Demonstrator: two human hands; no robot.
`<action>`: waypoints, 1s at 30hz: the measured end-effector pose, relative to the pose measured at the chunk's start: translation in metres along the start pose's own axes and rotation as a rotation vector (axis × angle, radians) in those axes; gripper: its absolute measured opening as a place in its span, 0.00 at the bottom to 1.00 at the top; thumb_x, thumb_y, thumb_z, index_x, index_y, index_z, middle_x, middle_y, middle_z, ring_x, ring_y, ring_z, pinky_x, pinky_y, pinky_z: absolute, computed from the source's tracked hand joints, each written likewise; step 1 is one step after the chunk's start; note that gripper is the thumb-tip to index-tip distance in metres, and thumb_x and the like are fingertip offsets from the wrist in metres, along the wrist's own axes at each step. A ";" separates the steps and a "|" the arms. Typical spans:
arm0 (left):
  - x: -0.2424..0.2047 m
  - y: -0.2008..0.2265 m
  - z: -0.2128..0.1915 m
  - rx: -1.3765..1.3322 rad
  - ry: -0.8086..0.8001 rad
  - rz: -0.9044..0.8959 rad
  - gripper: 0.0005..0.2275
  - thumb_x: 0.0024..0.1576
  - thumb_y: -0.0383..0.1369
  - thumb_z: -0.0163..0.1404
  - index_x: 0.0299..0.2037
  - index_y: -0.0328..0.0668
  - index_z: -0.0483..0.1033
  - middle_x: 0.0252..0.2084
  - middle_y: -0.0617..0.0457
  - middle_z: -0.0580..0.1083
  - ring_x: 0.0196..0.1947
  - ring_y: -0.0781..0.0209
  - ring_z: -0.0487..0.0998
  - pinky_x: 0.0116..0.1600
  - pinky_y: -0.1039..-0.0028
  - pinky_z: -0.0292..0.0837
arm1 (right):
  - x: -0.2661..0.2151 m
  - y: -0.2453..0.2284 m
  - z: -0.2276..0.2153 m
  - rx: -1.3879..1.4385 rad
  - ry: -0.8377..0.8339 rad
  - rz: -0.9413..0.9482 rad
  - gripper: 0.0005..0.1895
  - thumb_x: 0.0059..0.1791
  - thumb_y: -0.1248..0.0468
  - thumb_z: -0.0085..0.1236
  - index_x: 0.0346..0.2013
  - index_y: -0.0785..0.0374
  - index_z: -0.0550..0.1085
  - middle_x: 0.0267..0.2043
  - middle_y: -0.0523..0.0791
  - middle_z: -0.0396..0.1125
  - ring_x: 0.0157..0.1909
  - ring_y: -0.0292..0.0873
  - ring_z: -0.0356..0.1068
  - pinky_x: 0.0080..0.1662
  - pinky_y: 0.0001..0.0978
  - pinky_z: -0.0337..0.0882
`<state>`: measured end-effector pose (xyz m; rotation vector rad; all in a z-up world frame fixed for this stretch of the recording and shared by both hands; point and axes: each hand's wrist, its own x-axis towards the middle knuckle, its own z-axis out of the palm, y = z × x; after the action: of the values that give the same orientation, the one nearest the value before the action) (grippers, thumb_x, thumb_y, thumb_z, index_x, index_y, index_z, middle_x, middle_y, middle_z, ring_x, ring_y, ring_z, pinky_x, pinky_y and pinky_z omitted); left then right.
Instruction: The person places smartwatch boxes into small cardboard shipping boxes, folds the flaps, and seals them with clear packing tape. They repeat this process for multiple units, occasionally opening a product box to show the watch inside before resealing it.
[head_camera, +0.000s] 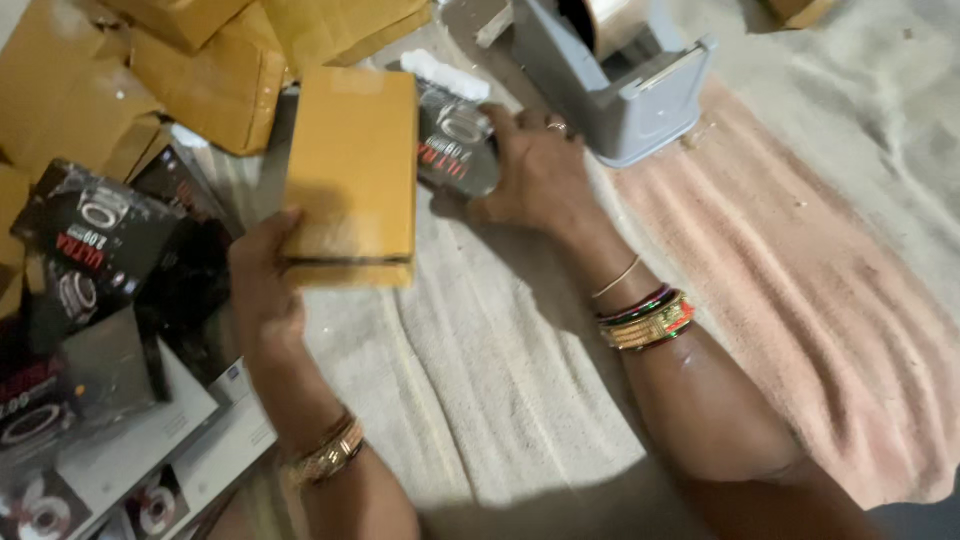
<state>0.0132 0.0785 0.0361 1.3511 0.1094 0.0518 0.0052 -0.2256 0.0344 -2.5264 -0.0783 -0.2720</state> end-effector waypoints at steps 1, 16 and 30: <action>0.000 -0.006 -0.002 0.006 -0.017 0.054 0.14 0.63 0.34 0.52 0.47 0.25 0.78 0.42 0.48 0.79 0.40 0.57 0.81 0.48 0.70 0.77 | -0.001 0.000 0.000 0.028 0.024 0.018 0.58 0.28 0.40 0.78 0.66 0.58 0.63 0.55 0.57 0.66 0.58 0.64 0.64 0.57 0.66 0.60; -0.035 0.020 0.031 0.828 -0.147 -0.548 0.15 0.57 0.40 0.58 0.38 0.30 0.82 0.22 0.45 0.79 0.18 0.63 0.78 0.24 0.75 0.71 | -0.018 0.003 -0.024 0.296 0.245 -0.195 0.44 0.35 0.54 0.72 0.63 0.65 0.68 0.53 0.57 0.70 0.57 0.57 0.68 0.59 0.47 0.69; -0.014 -0.016 0.060 1.364 0.034 0.215 0.52 0.37 0.52 0.69 0.72 0.48 0.53 0.75 0.30 0.41 0.75 0.35 0.34 0.65 0.24 0.33 | -0.023 0.006 -0.033 0.094 0.039 -0.256 0.52 0.32 0.53 0.78 0.66 0.65 0.64 0.57 0.60 0.68 0.59 0.61 0.67 0.59 0.48 0.69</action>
<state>0.0052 0.0150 0.0339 2.7229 0.0123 0.2051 -0.0223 -0.2495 0.0524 -2.4155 -0.3914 -0.4088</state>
